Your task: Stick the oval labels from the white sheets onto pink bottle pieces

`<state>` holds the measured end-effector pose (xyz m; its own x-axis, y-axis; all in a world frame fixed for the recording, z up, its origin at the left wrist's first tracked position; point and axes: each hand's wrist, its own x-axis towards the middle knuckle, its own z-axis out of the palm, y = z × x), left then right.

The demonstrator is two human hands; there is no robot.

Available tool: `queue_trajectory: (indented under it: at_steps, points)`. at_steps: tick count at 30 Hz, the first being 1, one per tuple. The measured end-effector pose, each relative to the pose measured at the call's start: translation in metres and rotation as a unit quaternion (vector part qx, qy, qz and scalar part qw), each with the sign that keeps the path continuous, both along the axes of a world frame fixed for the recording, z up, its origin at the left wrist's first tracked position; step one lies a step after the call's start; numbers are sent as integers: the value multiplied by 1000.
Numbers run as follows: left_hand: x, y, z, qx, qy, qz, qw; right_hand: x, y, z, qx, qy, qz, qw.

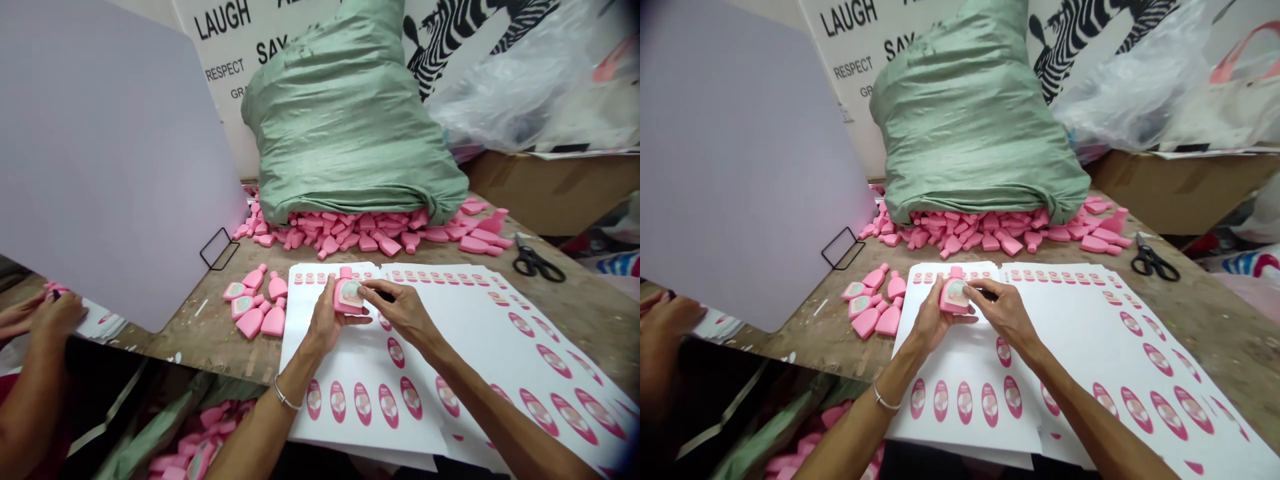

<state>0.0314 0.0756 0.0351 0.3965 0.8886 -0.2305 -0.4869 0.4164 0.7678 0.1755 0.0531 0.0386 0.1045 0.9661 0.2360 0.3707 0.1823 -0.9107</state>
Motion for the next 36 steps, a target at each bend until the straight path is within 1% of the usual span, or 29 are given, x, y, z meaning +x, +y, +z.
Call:
queue_trajectory:
  at_steps: [7, 13, 18, 24, 31, 34, 36]
  points:
    - [-6, -4, 2, -4, -12, -1, 1000, -11, -9, 8, 15, -17, -7, 1000]
    - [-7, -5, 2, 12, -13, -6, 1000, -14, -8, 10, 25, -20, -4, 999]
    - [-8, -6, 7, 21, -22, -17, 999, -15, -8, 13, 35, -25, -13, 999]
    - [-12, -11, 12, 92, -12, -40, 995, -15, -8, 11, 61, -45, -26, 997]
    - [-15, -13, 14, 107, 4, -52, 993, -17, -8, 12, 81, -61, -37, 994]
    - [-14, -14, 14, 113, 14, -60, 992, -18, -12, 16, 126, -112, -55, 984]
    - [-15, -14, 13, 123, 24, -60, 990, -17, -17, 22, 170, -175, -79, 966]
